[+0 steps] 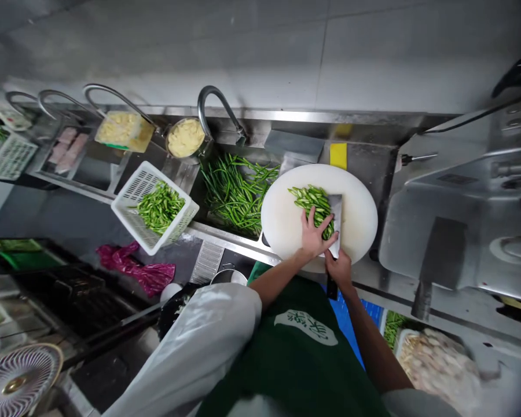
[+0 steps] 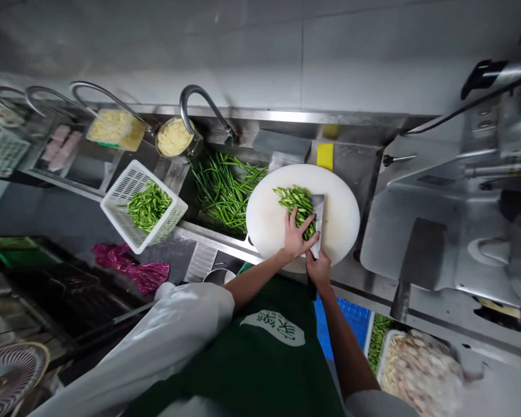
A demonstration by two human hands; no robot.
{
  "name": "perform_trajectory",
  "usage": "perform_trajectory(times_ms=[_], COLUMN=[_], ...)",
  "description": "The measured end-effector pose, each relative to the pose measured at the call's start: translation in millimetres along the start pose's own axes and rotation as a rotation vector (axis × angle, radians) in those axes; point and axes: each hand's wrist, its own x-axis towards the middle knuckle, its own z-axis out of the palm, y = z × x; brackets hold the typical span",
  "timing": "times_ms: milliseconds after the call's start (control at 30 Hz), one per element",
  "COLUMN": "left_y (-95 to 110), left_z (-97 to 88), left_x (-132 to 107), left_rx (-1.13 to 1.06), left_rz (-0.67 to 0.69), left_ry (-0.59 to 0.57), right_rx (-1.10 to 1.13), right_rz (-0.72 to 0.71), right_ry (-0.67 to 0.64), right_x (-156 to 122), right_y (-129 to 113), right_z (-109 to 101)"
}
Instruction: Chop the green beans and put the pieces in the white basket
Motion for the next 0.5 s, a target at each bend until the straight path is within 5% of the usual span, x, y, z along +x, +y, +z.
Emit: perform_trajectory(times_ms=[167,300,400,500], left_y=[6,9,-3,-41], left_z=[-4.4,-24.8,-56.4,-109.2], left_x=[-3,-3,-1,1], left_rx=[-0.024,-0.05,-0.06,-0.046], left_rz=[0.086,0.222,0.245,0.169], left_ry=[-0.051,-0.119,-0.076,0.014], right_rx=[0.117,0.18,0.231,0.222], right_rz=[0.166,0.242,0.222,0.154], right_ry=[0.033,0.123,0.169,0.112], right_x=[-26,-48,-58,-64], right_y=[-9,-22,-39,-71], right_z=[2,17,43,88])
